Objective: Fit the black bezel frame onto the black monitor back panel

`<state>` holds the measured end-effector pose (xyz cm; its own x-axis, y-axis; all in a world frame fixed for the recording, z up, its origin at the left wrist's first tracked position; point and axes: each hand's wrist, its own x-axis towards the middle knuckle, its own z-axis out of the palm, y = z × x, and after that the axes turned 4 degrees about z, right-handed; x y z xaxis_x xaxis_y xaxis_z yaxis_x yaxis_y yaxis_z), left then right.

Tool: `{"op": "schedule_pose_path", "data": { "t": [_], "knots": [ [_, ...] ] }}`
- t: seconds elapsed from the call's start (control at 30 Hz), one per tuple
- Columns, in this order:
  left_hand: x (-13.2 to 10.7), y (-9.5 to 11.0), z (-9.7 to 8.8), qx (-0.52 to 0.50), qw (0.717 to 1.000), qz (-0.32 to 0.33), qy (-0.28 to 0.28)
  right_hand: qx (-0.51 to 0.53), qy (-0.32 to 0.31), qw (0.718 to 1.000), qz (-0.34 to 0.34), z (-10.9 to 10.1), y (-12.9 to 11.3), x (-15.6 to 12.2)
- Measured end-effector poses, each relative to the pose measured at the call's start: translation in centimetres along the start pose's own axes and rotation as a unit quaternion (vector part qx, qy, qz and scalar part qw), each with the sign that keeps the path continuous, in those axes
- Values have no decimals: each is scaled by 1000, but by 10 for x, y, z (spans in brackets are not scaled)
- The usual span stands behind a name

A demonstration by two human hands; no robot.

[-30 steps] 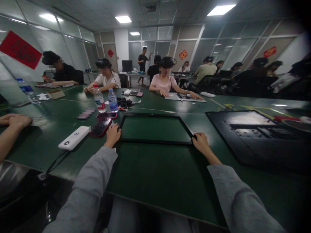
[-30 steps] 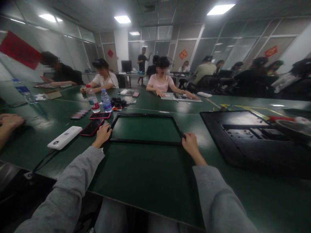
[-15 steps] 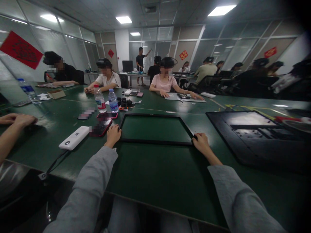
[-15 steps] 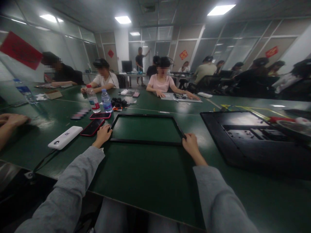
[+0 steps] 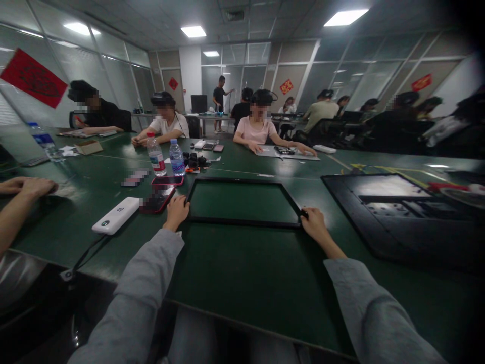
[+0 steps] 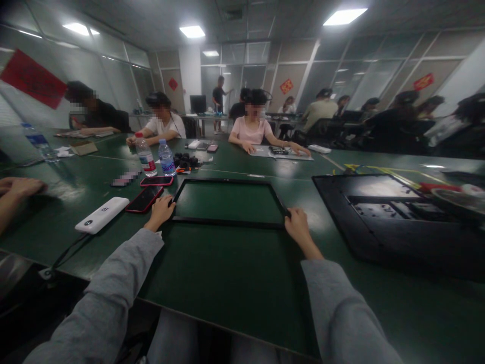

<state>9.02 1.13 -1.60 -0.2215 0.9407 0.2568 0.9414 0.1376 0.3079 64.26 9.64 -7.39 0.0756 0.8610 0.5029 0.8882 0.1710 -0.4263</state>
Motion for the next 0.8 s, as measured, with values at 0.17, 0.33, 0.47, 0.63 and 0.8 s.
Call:
{"op": "schedule_pose_path", "data": {
  "t": [0.17,0.33,0.47,0.63,0.8],
  "knots": [
    [-1,2,-1,0,1000,-1,2,-3,4,1000,4,1,1,0],
    [-3,5,-4,8,1000,-2,3,4,5,1000,3,0,1,0],
    [-5,6,-7,12,1000,-1,13,-3,6,1000,-1,1,2,-1],
    [-5,5,-6,18,1000,0,12,-9,4,1000,-3,2,2,-2],
    [-4,4,-4,21,1000,-4,5,5,5,1000,0,1,0,1]
  ]
}}
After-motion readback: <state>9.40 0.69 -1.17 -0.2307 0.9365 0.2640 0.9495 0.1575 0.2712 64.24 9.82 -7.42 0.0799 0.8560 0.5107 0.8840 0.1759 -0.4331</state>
